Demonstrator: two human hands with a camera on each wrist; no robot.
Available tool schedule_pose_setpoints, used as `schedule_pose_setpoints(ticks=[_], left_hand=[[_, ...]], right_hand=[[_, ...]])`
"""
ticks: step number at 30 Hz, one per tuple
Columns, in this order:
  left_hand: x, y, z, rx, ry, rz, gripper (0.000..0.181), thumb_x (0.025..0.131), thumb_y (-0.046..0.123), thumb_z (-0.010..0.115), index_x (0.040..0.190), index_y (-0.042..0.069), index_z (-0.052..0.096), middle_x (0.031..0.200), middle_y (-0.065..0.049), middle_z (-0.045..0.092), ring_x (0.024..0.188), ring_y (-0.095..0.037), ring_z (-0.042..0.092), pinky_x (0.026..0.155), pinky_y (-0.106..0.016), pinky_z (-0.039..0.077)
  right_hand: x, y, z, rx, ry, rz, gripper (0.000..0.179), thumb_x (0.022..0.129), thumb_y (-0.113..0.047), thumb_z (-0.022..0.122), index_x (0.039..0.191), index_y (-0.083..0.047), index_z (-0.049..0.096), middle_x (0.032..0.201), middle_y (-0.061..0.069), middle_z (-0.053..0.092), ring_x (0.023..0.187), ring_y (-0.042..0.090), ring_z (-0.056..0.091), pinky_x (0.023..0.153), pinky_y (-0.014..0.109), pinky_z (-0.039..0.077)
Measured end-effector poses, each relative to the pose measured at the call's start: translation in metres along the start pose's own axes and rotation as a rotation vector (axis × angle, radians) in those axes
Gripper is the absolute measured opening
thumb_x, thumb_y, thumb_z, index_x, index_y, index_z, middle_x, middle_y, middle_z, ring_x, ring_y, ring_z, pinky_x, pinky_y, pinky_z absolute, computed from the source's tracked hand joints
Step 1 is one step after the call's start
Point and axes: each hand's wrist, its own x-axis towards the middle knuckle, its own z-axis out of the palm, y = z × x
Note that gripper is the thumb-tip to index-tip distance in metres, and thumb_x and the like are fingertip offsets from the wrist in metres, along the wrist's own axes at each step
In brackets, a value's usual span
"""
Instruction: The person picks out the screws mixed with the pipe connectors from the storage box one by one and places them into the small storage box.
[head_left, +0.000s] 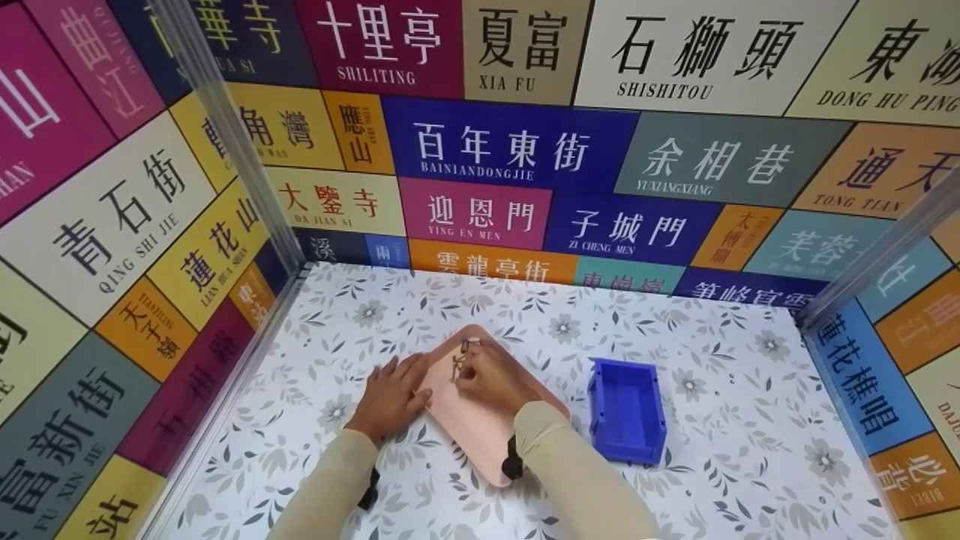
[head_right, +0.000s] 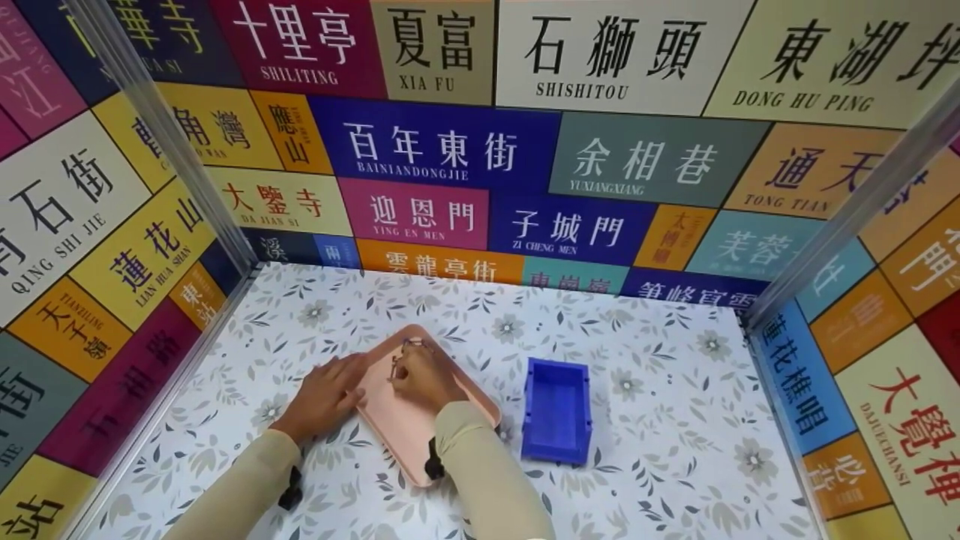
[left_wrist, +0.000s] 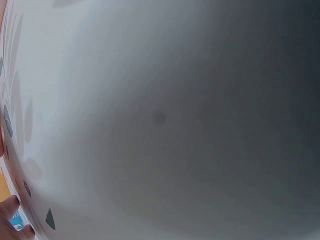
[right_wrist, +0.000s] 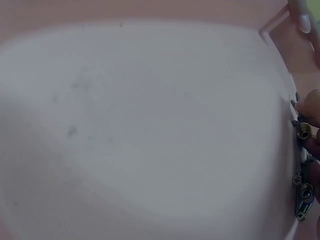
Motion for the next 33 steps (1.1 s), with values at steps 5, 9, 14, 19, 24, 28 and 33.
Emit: schedule_pose_setpoints(ticks=[5, 9, 14, 19, 24, 28, 33], left_hand=[[0.001, -0.001, 0.001, 0.004, 0.002, -0.001, 0.066, 0.104, 0.055, 0.039, 0.164, 0.030, 0.024, 0.165, 0.001, 0.038, 0.148, -0.046, 0.037, 0.115, -0.071, 0.029], [0.002, 0.001, -0.001, 0.006, -0.022, -0.020, 0.067, 0.104, 0.056, 0.038, 0.164, 0.031, 0.022, 0.166, 0.002, 0.035, 0.149, -0.045, 0.035, 0.117, -0.070, 0.028], [0.001, 0.003, -0.003, 0.017, -0.045, -0.031, 0.068, 0.104, 0.059, 0.036, 0.164, 0.033, 0.019, 0.167, 0.004, 0.033, 0.150, -0.045, 0.034, 0.118, -0.068, 0.028], [0.001, 0.004, -0.002, 0.019, -0.039, -0.037, 0.068, 0.104, 0.060, 0.035, 0.164, 0.035, 0.018, 0.167, 0.004, 0.033, 0.151, -0.044, 0.034, 0.118, -0.068, 0.028], [0.001, 0.005, -0.002, 0.010, -0.063, -0.059, 0.068, 0.103, 0.061, 0.035, 0.164, 0.038, 0.015, 0.169, 0.006, 0.030, 0.153, -0.042, 0.031, 0.120, -0.068, 0.025], [0.002, 0.006, -0.001, 0.009, -0.068, -0.067, 0.069, 0.103, 0.062, 0.036, 0.164, 0.037, 0.016, 0.169, 0.006, 0.030, 0.153, -0.042, 0.030, 0.120, -0.068, 0.024], [0.001, 0.005, -0.001, 0.002, -0.060, -0.075, 0.069, 0.103, 0.061, 0.038, 0.164, 0.037, 0.016, 0.169, 0.006, 0.029, 0.153, -0.041, 0.030, 0.121, -0.067, 0.023]], right_hand=[[0.002, -0.001, -0.008, 0.050, -0.027, 0.002, 0.011, 0.082, -0.009, 0.074, 0.075, -0.017, 0.071, 0.082, -0.006, 0.059, 0.082, 0.012, 0.053, 0.078, 0.028, 0.047], [0.003, -0.002, -0.011, 0.089, -0.061, 0.035, 0.008, 0.082, -0.010, 0.076, 0.078, -0.016, 0.074, 0.087, -0.005, 0.060, 0.084, 0.011, 0.054, 0.079, 0.028, 0.048], [0.004, -0.003, -0.011, 0.092, -0.072, 0.048, 0.003, 0.080, -0.011, 0.077, 0.077, -0.011, 0.077, 0.088, -0.002, 0.060, 0.083, 0.011, 0.053, 0.079, 0.027, 0.048], [0.002, -0.005, -0.017, 0.117, 0.002, 0.021, 0.003, 0.078, -0.009, 0.076, 0.075, -0.008, 0.077, 0.086, 0.001, 0.062, 0.082, 0.012, 0.055, 0.076, 0.026, 0.050], [-0.006, -0.008, -0.031, 0.178, 0.065, 0.034, 0.003, 0.078, -0.006, 0.077, 0.076, -0.008, 0.077, 0.084, 0.002, 0.060, 0.077, 0.009, 0.055, 0.070, 0.022, 0.051], [-0.013, -0.008, -0.044, 0.225, 0.081, 0.047, 0.006, 0.080, -0.003, 0.075, 0.077, -0.007, 0.078, 0.083, 0.002, 0.058, 0.076, 0.008, 0.053, 0.067, 0.022, 0.048], [-0.020, -0.004, -0.057, 0.252, 0.091, 0.072, 0.007, 0.083, -0.003, 0.076, 0.077, -0.006, 0.077, 0.083, 0.001, 0.056, 0.076, 0.008, 0.055, 0.066, 0.021, 0.048]])
